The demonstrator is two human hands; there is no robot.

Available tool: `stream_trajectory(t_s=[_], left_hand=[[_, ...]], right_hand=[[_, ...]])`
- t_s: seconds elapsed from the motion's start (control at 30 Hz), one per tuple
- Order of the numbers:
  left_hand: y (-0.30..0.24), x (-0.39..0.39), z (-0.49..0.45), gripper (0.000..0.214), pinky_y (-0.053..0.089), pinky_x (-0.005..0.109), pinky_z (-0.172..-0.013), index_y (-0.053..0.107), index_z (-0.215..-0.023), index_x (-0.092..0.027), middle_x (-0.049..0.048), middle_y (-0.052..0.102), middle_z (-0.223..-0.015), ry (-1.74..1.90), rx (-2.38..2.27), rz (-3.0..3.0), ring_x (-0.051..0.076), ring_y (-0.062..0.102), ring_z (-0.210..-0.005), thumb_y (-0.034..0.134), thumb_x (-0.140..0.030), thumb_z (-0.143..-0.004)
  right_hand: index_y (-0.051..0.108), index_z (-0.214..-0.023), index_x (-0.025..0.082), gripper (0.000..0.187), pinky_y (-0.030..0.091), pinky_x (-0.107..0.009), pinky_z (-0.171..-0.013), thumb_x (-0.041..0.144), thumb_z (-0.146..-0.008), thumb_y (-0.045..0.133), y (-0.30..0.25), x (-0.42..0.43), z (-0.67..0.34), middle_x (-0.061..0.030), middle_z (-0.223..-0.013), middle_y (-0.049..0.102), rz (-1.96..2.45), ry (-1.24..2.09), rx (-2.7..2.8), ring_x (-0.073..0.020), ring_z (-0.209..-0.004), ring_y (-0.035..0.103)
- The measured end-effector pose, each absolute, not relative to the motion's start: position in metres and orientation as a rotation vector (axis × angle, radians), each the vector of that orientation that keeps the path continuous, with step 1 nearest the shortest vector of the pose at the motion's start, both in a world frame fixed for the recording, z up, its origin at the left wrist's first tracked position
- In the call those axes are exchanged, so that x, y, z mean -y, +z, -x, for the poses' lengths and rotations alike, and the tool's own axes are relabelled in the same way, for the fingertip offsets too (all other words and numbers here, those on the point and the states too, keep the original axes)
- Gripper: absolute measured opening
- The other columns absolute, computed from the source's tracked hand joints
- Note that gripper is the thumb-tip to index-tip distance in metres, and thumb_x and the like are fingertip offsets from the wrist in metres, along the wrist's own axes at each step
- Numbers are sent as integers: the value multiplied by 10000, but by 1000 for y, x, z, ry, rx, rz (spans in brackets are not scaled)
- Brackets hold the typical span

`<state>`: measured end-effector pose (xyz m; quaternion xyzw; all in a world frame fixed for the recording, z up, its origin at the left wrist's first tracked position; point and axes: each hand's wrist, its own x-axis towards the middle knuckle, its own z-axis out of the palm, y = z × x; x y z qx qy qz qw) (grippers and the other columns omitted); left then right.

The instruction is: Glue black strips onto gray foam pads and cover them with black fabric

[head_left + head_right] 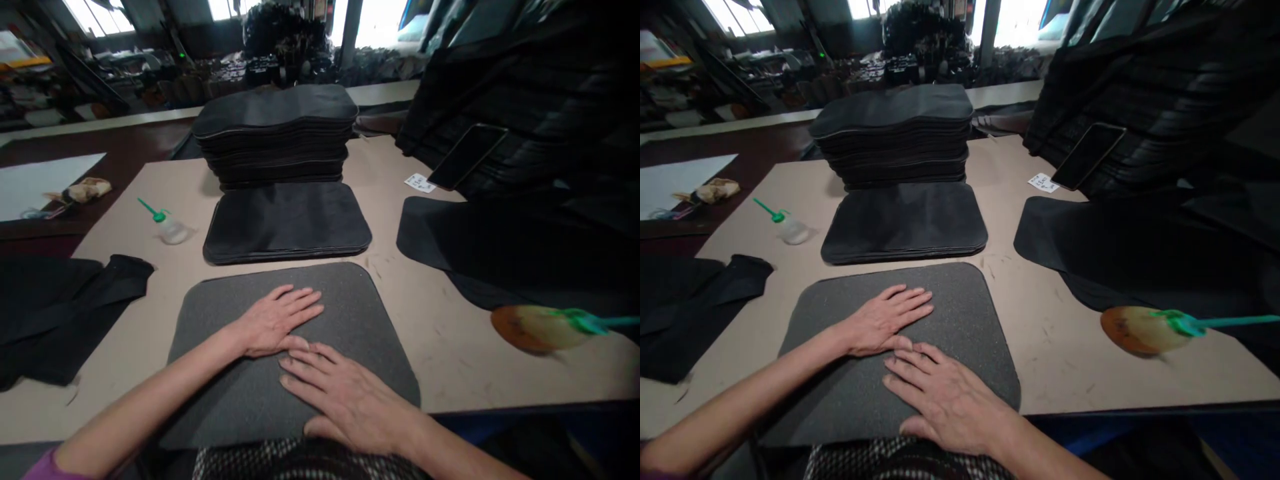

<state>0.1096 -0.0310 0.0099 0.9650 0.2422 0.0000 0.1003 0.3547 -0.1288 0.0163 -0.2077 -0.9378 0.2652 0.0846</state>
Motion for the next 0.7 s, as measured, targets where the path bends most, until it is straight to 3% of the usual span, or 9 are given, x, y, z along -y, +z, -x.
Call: stream_trajectory(t_s=[0.17, 0.3, 0.5, 0.7], left_hand=[[11, 36, -92, 770, 117, 437, -1260, 232, -1619, -186, 107, 178, -1705, 26, -1225, -2728, 230, 174, -1575, 207, -664, -1015], [12, 64, -54, 749, 76, 437, -1264, 183, -1632, -229, 85, 122, -1720, -18, -1207, -2702, 226, 117, -1585, 220, -660, -1020], [5, 98, 6, 750, 82, 478, -1252, 206, -1625, -174, 138, 171, -1708, 20, -1789, -2519, 261, 149, -1576, 201, -636, -1034], [1, 131, 9, 735, 103, 468, -1255, 209, -1627, -220, 100, 158, -1715, -48, -1730, -2562, 246, 143, -1580, 231, -646, -1029]], right_hand=[[384, -1571, 240, 589, 261, -463, -1261, 509, -1053, 457, 9, 132, -350, -19, -1631, 376, 608, 608, 2811, -213, -1530, 286], [420, -1552, 209, 571, 273, -488, -1252, 466, -1047, 490, 1, 135, -347, -48, -1623, 387, 564, 497, 2823, -240, -1521, 309], [352, -1585, 265, 602, 295, -530, -1233, 448, -1035, 517, -4, 135, -348, -40, -1638, 358, 533, 469, 2837, -259, -1526, 298], [433, -1545, 224, 525, 312, -516, -1221, 385, -1050, 499, -1, 135, -343, -72, -1615, 401, 501, 394, 2845, -255, -1510, 331]])
